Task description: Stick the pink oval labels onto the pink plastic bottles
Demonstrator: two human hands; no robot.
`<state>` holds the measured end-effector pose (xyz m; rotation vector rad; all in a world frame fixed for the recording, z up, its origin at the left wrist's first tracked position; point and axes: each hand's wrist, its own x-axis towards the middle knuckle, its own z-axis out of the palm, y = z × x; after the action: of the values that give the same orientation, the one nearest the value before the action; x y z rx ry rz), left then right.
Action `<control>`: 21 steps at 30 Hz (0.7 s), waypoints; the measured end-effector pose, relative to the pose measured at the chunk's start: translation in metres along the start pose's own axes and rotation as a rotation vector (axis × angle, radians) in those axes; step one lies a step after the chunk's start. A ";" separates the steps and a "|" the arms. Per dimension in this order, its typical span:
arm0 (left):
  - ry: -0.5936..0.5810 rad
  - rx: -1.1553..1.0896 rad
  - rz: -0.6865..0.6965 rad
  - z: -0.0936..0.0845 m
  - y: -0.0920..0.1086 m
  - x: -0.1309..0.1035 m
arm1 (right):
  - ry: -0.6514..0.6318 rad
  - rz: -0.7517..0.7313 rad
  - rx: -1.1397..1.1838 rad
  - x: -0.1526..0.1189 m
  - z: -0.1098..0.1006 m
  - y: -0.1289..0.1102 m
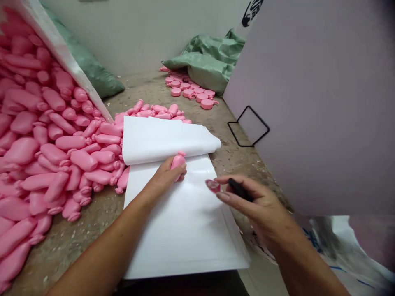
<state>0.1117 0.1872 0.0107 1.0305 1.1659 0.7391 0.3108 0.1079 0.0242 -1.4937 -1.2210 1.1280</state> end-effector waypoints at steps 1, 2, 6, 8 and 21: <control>0.016 -0.003 0.022 0.001 0.000 -0.003 | 0.054 -0.002 0.032 -0.004 0.000 -0.001; 0.031 0.000 0.039 0.003 0.000 -0.009 | 0.090 -0.018 0.042 -0.007 0.002 -0.002; 0.005 -0.165 0.044 0.007 -0.005 -0.053 | 0.068 -0.106 0.063 -0.023 0.018 -0.002; -0.015 -0.353 -0.010 0.007 -0.012 -0.082 | 0.002 -0.072 0.094 -0.035 0.030 -0.001; 0.127 -0.882 -0.049 0.001 -0.043 -0.160 | -0.109 0.059 0.294 -0.081 0.101 -0.018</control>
<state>0.0692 0.0285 0.0311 0.2166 0.8179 1.1442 0.2001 0.0385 0.0301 -1.2658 -1.0361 1.3787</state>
